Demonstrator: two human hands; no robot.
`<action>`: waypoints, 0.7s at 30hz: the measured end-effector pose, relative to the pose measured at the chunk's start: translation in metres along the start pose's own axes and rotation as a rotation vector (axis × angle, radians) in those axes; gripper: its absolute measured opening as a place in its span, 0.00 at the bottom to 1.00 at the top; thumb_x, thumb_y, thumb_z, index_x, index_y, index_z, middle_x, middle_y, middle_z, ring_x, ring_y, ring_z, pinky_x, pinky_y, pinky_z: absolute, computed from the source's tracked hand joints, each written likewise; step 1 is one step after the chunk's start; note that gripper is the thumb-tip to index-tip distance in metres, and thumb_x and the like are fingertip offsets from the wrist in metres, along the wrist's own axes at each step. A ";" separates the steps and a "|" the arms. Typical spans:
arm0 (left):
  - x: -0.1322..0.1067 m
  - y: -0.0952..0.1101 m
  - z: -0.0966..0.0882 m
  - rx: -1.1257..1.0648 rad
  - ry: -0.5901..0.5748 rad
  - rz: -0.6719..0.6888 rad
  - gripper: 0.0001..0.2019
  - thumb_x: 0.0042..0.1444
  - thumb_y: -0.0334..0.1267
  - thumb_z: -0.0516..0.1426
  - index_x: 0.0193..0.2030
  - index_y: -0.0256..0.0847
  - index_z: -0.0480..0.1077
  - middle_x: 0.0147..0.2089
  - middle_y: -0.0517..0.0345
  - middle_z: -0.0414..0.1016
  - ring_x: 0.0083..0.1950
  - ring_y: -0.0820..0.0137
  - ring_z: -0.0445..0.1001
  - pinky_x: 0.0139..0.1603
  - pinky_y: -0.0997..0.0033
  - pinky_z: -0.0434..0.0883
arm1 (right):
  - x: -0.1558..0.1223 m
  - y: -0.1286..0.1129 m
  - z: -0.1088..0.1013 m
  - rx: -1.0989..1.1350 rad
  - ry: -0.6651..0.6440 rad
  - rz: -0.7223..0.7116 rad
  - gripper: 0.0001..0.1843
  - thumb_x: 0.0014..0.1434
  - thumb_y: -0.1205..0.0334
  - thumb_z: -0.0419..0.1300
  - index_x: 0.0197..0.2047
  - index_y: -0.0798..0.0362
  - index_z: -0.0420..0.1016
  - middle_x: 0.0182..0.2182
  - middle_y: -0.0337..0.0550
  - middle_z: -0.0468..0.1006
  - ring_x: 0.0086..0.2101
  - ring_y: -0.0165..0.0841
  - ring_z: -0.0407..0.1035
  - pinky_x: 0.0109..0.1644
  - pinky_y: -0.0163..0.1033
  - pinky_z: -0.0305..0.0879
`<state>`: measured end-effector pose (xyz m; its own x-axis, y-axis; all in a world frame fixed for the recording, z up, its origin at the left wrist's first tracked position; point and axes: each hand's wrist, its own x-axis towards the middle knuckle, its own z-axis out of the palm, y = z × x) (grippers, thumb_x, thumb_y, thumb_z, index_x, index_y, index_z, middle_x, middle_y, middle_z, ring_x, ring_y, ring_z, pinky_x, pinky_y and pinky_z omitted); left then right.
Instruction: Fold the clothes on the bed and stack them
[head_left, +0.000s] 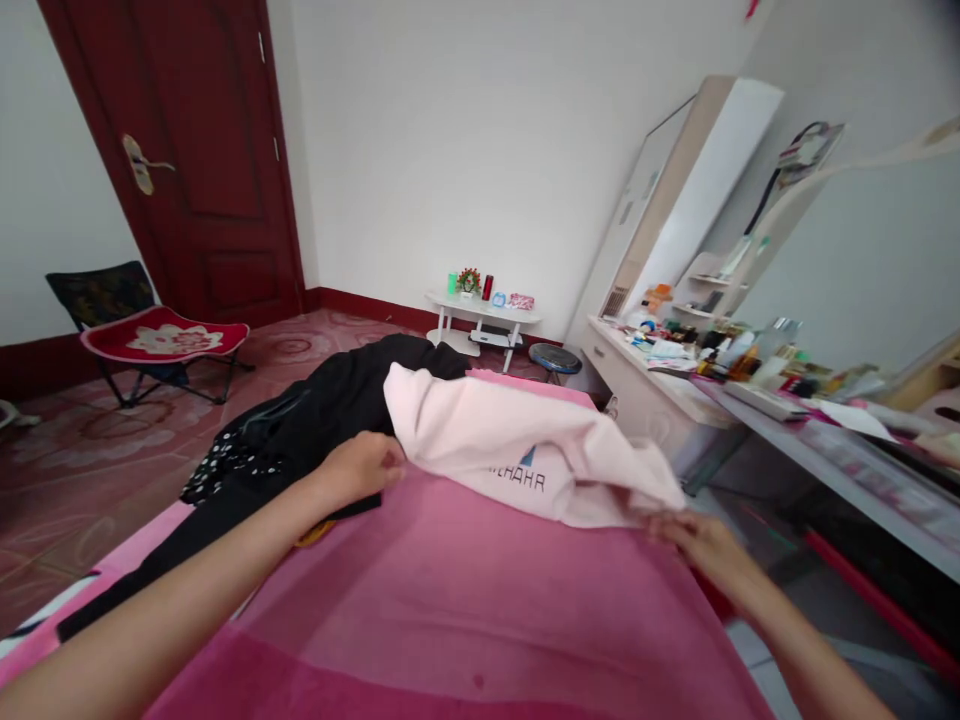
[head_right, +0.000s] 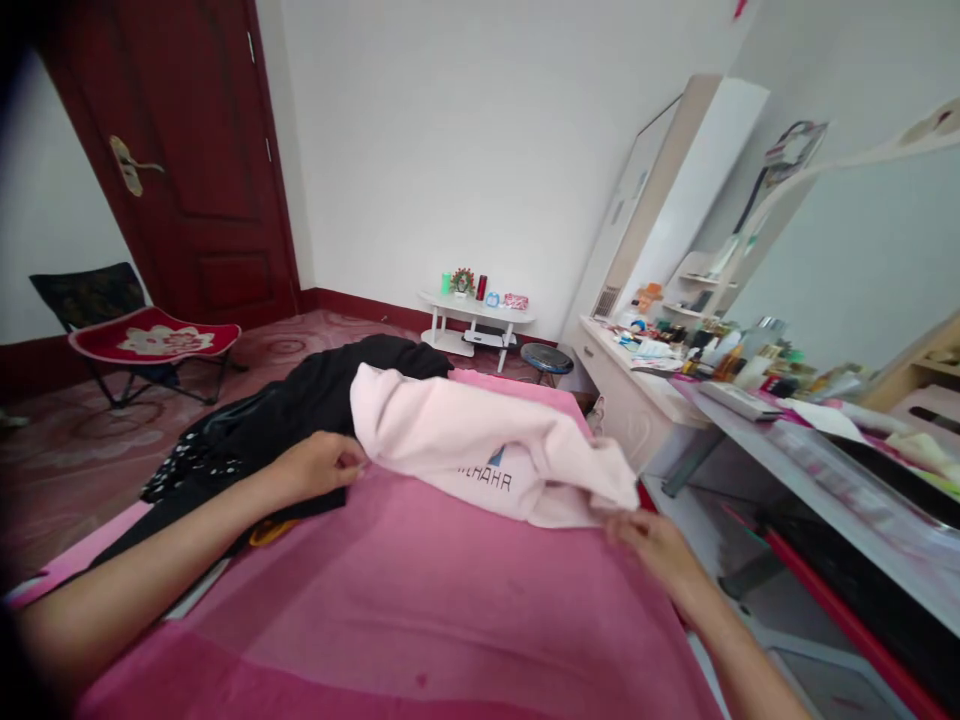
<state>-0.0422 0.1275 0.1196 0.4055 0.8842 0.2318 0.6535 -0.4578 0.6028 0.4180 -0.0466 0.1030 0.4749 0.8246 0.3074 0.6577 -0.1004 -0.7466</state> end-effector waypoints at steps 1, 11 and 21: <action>-0.005 -0.003 0.004 0.068 -0.113 -0.023 0.01 0.42 0.36 0.60 0.23 0.44 0.74 0.24 0.60 0.74 0.26 0.67 0.72 0.26 0.74 0.62 | -0.005 0.013 0.007 -0.079 -0.142 0.028 0.09 0.41 0.54 0.60 0.22 0.51 0.73 0.21 0.45 0.75 0.21 0.37 0.70 0.25 0.42 0.67; 0.025 0.050 0.090 0.109 0.001 0.278 0.27 0.54 0.43 0.55 0.62 0.43 0.60 0.64 0.47 0.59 0.63 0.55 0.60 0.62 0.53 0.57 | 0.009 0.014 0.109 -0.605 0.016 -0.236 0.34 0.59 0.46 0.43 0.60 0.59 0.61 0.61 0.54 0.59 0.61 0.45 0.51 0.62 0.51 0.49; 0.014 -0.003 0.164 0.290 -0.003 0.254 0.29 0.57 0.49 0.52 0.65 0.43 0.55 0.69 0.52 0.50 0.70 0.58 0.44 0.68 0.56 0.46 | -0.006 0.039 0.145 -0.817 -0.062 -0.128 0.38 0.62 0.45 0.37 0.65 0.65 0.53 0.64 0.52 0.53 0.63 0.45 0.45 0.63 0.53 0.44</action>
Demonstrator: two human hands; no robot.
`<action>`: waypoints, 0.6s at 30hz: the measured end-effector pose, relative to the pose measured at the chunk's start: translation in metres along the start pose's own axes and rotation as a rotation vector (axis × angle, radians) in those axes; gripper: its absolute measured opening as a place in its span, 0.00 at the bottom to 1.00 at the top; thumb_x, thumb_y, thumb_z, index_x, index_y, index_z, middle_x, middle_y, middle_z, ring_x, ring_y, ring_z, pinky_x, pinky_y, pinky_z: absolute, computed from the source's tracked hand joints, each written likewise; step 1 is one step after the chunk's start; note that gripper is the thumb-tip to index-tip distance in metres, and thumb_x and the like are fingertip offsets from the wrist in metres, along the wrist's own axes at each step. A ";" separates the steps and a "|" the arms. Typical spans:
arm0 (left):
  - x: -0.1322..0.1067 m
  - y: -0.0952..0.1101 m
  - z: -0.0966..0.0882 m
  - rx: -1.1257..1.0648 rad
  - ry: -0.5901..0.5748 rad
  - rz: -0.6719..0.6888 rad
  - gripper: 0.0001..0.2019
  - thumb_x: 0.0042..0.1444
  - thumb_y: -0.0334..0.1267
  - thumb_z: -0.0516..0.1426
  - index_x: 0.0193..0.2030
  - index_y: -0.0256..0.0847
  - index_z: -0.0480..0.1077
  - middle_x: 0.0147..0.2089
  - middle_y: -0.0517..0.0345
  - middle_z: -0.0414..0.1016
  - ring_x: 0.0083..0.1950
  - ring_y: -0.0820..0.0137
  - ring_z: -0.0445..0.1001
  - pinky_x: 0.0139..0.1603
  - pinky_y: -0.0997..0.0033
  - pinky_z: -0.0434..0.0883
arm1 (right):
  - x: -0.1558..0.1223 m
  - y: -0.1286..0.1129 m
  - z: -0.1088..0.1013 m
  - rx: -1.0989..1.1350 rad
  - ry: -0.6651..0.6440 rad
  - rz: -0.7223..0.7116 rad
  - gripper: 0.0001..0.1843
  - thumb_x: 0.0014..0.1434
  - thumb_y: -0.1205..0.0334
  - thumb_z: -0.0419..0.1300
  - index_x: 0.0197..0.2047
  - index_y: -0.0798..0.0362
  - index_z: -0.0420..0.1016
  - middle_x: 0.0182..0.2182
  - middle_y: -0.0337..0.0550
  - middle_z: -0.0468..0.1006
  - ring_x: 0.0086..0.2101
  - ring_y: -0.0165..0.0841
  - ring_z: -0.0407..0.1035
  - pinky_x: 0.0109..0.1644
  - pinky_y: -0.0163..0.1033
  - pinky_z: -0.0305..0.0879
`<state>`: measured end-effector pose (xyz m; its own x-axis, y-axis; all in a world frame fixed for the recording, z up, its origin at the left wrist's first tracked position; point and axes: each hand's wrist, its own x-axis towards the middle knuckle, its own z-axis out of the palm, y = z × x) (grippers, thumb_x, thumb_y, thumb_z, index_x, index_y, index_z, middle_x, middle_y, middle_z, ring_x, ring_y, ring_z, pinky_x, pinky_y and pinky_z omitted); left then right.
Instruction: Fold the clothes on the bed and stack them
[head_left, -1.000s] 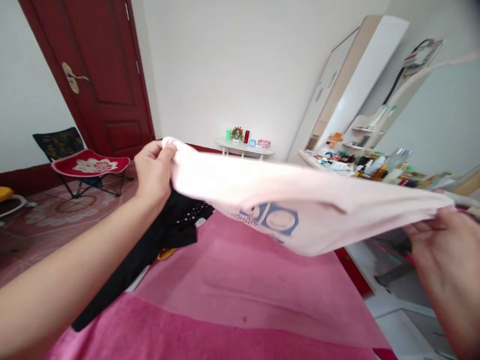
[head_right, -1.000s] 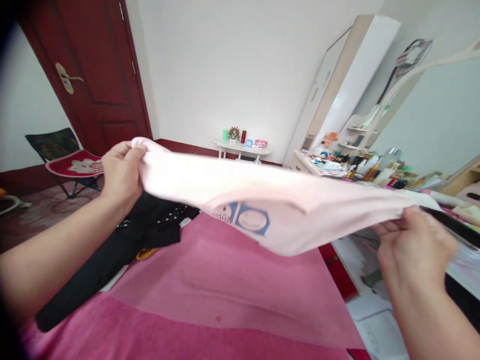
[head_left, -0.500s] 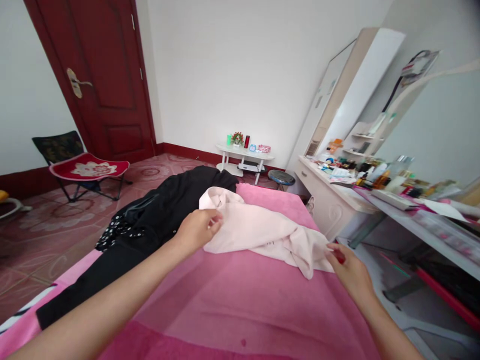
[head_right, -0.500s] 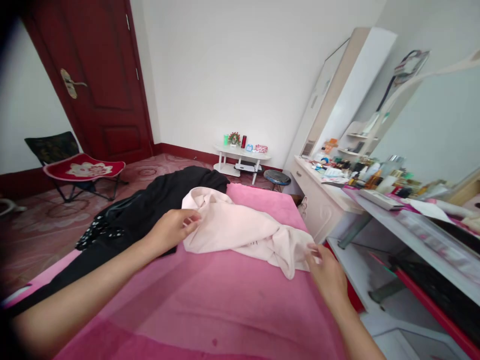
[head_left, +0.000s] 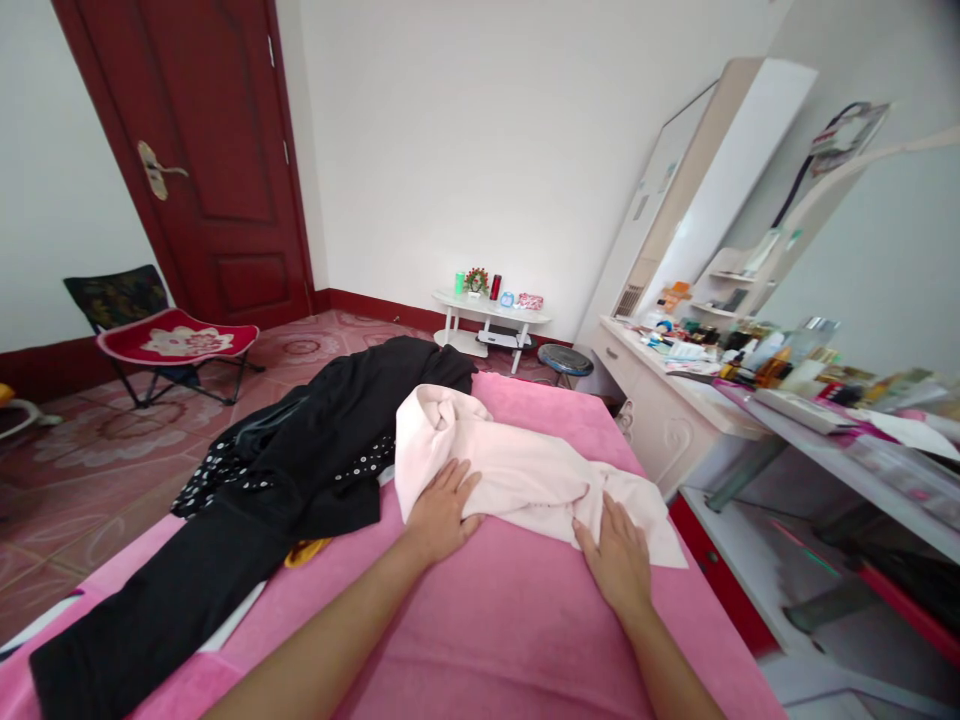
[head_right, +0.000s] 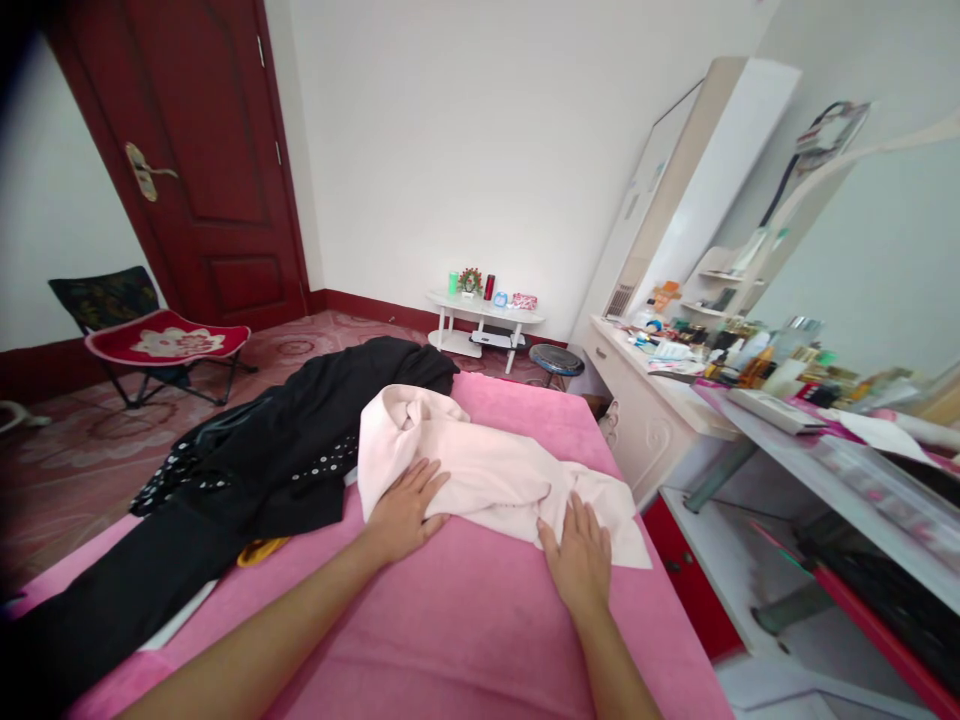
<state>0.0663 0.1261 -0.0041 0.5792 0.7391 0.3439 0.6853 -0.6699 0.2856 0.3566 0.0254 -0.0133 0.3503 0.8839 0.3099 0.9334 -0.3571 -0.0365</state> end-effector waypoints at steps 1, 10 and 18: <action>0.001 0.000 -0.001 -0.003 -0.001 0.004 0.29 0.57 0.49 0.52 0.65 0.42 0.56 0.69 0.52 0.50 0.70 0.58 0.45 0.69 0.56 0.47 | 0.000 0.000 -0.001 -0.002 0.003 0.004 0.38 0.62 0.45 0.38 0.65 0.66 0.53 0.64 0.53 0.53 0.63 0.45 0.45 0.63 0.52 0.44; 0.001 0.001 -0.003 -0.021 0.019 0.003 0.29 0.56 0.48 0.53 0.63 0.43 0.58 0.68 0.53 0.53 0.69 0.59 0.48 0.68 0.57 0.49 | 0.000 -0.001 0.000 0.007 0.025 -0.002 0.37 0.62 0.46 0.39 0.64 0.66 0.55 0.64 0.54 0.55 0.63 0.45 0.46 0.63 0.50 0.44; 0.004 -0.001 -0.002 -0.009 0.040 0.012 0.28 0.56 0.49 0.54 0.62 0.41 0.60 0.66 0.51 0.56 0.67 0.60 0.52 0.67 0.59 0.52 | 0.002 0.003 -0.003 0.078 0.009 -0.007 0.35 0.57 0.53 0.46 0.64 0.63 0.53 0.63 0.52 0.56 0.62 0.45 0.48 0.63 0.51 0.45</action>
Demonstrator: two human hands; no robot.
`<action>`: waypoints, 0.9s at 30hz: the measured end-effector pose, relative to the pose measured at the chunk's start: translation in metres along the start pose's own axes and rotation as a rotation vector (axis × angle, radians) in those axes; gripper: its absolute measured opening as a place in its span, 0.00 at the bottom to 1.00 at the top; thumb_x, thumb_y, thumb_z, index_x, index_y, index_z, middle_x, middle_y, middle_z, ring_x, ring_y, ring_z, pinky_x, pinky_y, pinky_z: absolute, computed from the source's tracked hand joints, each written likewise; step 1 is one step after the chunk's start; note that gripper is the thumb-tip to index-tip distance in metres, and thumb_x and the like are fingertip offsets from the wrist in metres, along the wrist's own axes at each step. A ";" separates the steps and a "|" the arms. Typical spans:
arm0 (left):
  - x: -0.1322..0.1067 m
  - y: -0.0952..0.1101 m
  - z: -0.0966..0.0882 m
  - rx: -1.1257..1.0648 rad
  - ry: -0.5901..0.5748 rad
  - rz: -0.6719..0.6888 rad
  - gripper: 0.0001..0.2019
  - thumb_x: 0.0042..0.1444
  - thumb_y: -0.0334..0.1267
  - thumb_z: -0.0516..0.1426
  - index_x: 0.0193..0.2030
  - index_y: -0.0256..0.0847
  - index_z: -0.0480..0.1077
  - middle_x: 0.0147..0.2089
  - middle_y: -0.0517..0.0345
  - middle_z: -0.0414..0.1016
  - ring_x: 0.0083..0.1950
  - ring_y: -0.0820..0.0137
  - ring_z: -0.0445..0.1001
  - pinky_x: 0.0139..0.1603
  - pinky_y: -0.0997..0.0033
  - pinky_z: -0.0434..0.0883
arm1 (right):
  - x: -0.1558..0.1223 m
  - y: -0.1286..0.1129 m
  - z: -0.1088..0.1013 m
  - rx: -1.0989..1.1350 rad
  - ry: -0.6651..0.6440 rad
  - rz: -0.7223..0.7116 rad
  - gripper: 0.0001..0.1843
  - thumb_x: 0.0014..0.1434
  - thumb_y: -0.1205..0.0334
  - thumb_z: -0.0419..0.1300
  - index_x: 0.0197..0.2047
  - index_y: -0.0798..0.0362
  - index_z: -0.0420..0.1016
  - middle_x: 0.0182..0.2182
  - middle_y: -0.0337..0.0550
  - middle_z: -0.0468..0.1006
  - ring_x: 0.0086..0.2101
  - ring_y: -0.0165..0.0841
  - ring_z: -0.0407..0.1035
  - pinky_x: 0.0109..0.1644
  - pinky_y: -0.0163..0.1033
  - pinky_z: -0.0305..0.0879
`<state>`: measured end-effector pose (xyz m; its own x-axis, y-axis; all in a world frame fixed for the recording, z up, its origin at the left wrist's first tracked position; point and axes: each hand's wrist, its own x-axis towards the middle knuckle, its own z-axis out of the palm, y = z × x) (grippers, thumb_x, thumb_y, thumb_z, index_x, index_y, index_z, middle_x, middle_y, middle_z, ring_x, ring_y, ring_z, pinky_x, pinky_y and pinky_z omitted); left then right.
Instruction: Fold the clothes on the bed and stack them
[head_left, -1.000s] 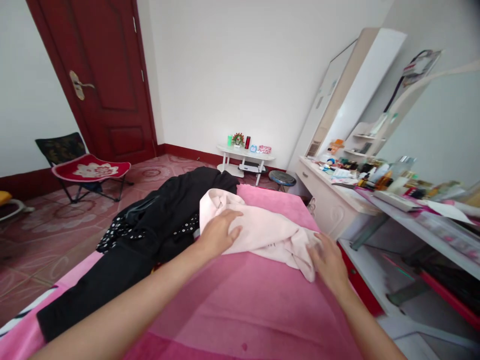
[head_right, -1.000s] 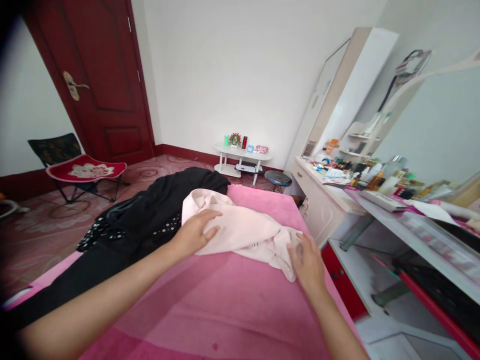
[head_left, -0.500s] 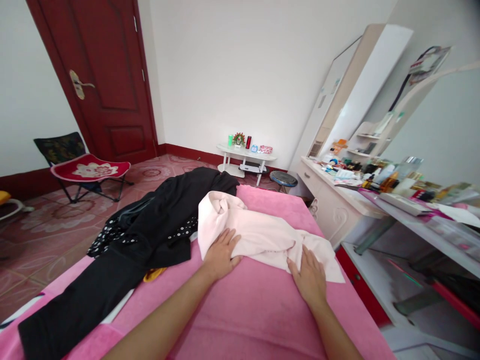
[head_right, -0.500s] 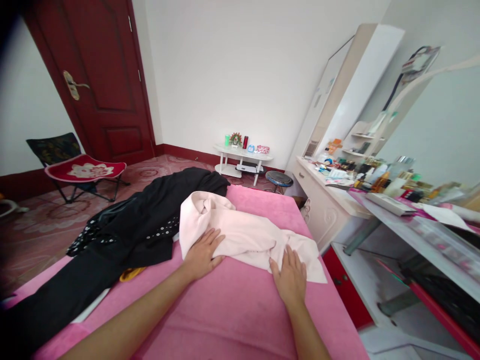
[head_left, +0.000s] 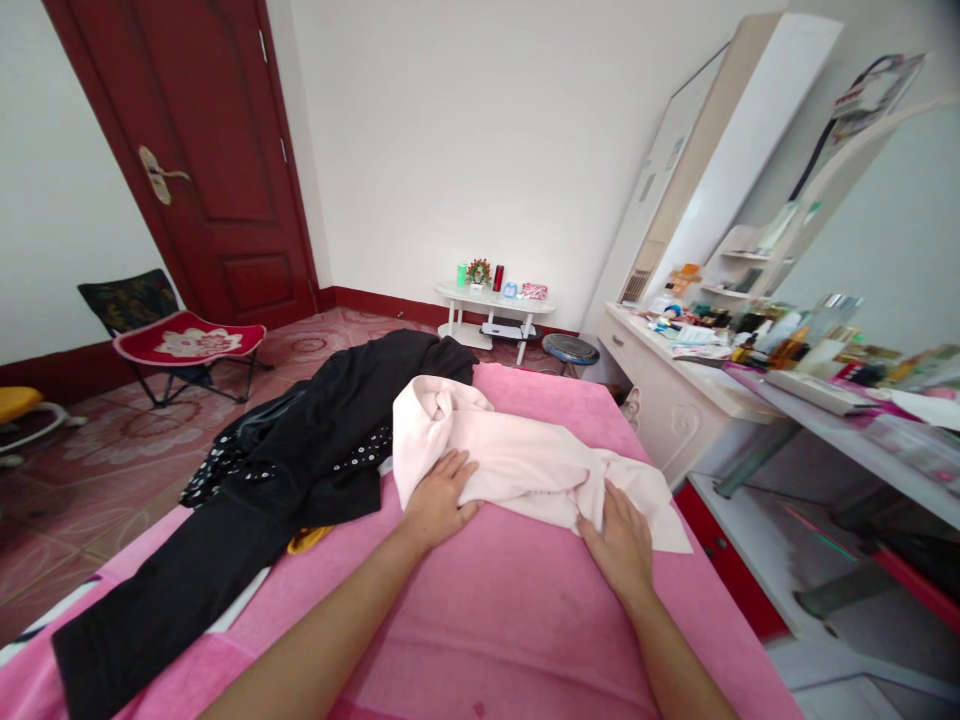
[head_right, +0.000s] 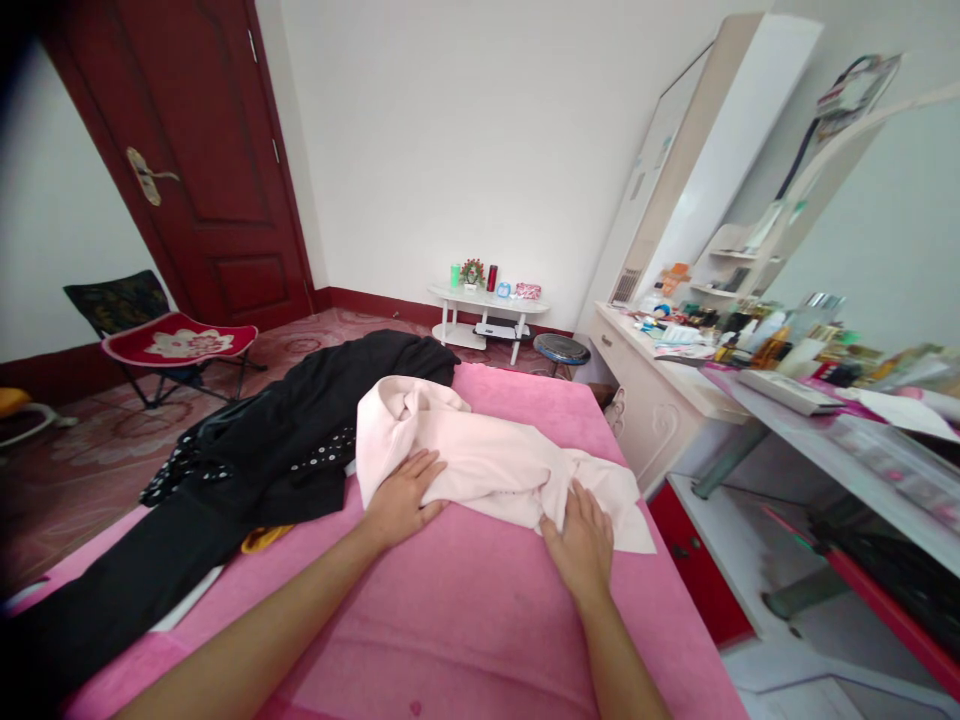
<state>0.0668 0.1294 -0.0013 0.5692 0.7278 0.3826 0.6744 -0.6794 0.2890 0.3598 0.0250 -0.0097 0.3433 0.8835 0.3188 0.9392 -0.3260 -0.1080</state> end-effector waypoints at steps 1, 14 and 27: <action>0.000 -0.001 0.000 -0.005 0.003 0.000 0.28 0.56 0.49 0.55 0.62 0.41 0.60 0.66 0.51 0.57 0.67 0.60 0.53 0.67 0.59 0.53 | 0.000 0.000 0.000 0.009 0.002 -0.001 0.35 0.56 0.54 0.47 0.64 0.62 0.53 0.63 0.52 0.56 0.62 0.45 0.48 0.63 0.51 0.46; 0.004 -0.004 0.005 -0.037 0.030 -0.007 0.27 0.55 0.50 0.56 0.59 0.42 0.64 0.63 0.52 0.62 0.64 0.60 0.58 0.65 0.60 0.58 | -0.001 -0.002 -0.005 0.027 0.004 0.021 0.34 0.54 0.55 0.48 0.62 0.61 0.58 0.63 0.51 0.55 0.61 0.45 0.48 0.63 0.49 0.44; 0.006 -0.007 0.008 -0.098 0.023 -0.025 0.21 0.61 0.47 0.49 0.58 0.45 0.66 0.61 0.57 0.65 0.63 0.65 0.61 0.65 0.61 0.58 | -0.002 0.002 -0.004 0.082 0.014 0.035 0.33 0.53 0.55 0.50 0.61 0.58 0.60 0.63 0.49 0.56 0.61 0.46 0.48 0.63 0.52 0.42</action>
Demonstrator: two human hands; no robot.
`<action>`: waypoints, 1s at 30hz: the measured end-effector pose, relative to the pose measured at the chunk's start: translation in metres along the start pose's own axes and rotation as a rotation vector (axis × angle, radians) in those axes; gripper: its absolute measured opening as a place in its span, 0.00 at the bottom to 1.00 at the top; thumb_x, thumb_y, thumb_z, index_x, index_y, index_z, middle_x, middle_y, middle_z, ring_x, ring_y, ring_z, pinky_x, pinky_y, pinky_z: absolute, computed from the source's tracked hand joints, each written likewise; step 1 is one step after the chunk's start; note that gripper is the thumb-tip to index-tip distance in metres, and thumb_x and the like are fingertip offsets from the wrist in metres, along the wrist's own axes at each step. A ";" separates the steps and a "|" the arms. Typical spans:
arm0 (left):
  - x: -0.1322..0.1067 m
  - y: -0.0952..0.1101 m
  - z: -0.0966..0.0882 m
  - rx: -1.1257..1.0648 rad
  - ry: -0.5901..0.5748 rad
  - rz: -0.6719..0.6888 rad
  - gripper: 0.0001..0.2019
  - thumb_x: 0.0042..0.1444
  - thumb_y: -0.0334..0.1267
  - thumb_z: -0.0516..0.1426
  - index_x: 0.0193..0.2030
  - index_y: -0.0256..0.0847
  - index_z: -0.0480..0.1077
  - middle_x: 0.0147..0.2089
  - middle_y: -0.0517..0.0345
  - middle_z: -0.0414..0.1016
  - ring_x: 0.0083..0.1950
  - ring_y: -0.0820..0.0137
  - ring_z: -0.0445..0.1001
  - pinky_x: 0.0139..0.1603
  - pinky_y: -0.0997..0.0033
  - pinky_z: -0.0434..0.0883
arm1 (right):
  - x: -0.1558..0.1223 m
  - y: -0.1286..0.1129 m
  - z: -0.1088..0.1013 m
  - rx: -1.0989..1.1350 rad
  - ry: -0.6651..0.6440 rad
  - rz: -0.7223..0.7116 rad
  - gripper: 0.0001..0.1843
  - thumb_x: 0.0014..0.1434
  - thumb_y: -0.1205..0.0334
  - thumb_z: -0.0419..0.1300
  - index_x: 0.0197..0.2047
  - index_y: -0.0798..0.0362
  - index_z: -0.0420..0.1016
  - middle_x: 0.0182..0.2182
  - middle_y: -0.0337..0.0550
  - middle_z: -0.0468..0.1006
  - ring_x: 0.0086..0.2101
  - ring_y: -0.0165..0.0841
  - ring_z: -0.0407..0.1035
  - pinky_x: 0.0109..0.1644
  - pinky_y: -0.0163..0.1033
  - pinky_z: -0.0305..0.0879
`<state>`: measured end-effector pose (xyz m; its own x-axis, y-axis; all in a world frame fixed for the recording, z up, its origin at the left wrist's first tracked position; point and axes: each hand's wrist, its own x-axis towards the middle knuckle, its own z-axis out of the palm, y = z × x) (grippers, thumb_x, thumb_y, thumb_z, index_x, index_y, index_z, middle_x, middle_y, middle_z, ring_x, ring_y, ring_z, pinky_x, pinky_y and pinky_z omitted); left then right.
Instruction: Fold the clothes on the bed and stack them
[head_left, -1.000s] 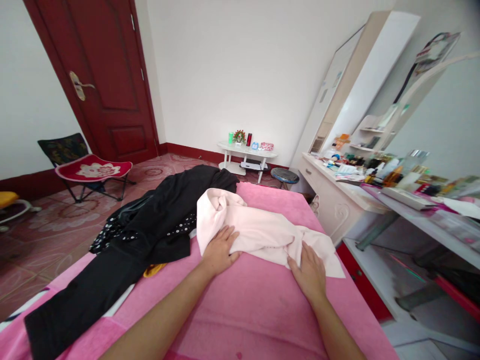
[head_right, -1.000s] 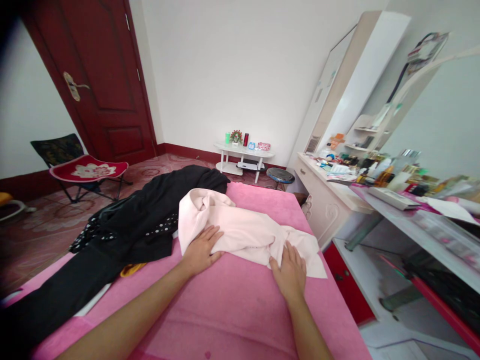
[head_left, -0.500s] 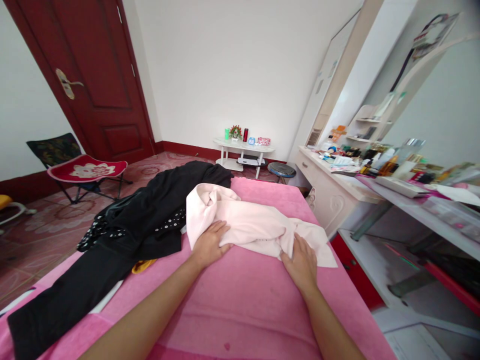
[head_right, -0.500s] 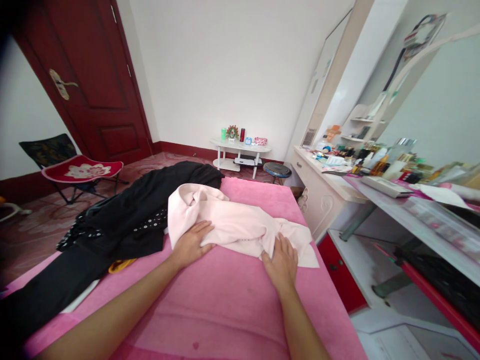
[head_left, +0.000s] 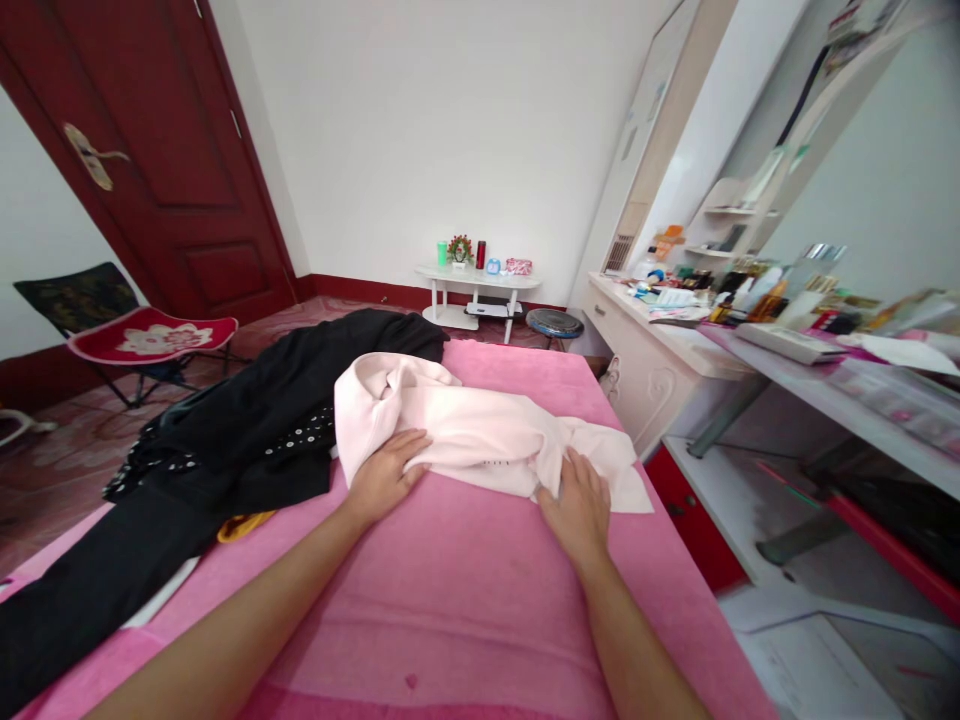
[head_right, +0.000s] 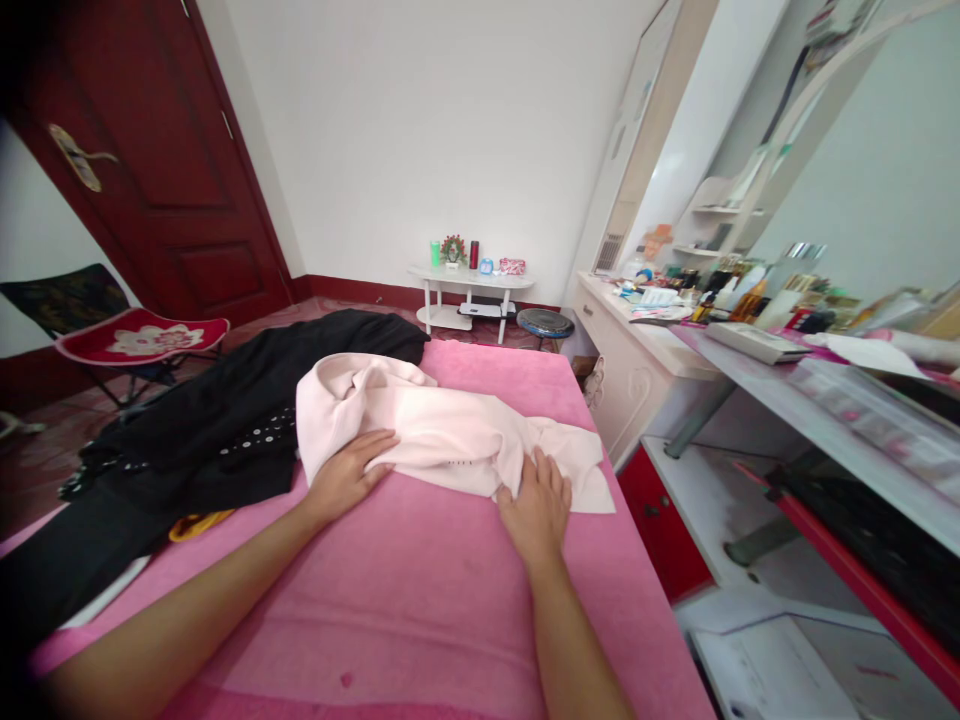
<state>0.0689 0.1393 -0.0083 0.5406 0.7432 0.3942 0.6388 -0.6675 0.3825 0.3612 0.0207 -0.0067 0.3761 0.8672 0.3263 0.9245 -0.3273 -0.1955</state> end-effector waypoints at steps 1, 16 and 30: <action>0.000 0.000 0.000 -0.015 -0.004 -0.010 0.20 0.62 0.46 0.48 0.58 0.45 0.67 0.61 0.57 0.66 0.63 0.65 0.61 0.65 0.62 0.58 | 0.000 0.000 0.000 0.005 0.005 -0.003 0.33 0.53 0.56 0.50 0.61 0.58 0.61 0.63 0.50 0.56 0.61 0.46 0.48 0.63 0.52 0.42; -0.005 -0.006 -0.008 -0.338 0.086 -0.151 0.21 0.63 0.45 0.44 0.55 0.40 0.69 0.56 0.55 0.71 0.57 0.63 0.68 0.61 0.62 0.61 | -0.007 0.006 -0.002 0.240 0.383 0.112 0.20 0.53 0.59 0.52 0.48 0.56 0.70 0.53 0.53 0.68 0.52 0.44 0.60 0.57 0.47 0.53; 0.000 0.027 -0.148 -0.463 -0.037 0.007 0.18 0.59 0.45 0.47 0.45 0.38 0.73 0.39 0.57 0.77 0.42 0.62 0.74 0.48 0.65 0.68 | -0.003 -0.004 -0.079 0.360 0.174 0.151 0.23 0.58 0.52 0.45 0.48 0.57 0.69 0.39 0.49 0.75 0.39 0.40 0.68 0.43 0.41 0.62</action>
<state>0.0051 0.1144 0.1252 0.5686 0.7342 0.3711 0.3283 -0.6161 0.7160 0.3615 -0.0103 0.0660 0.5390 0.7333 0.4144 0.7890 -0.2672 -0.5532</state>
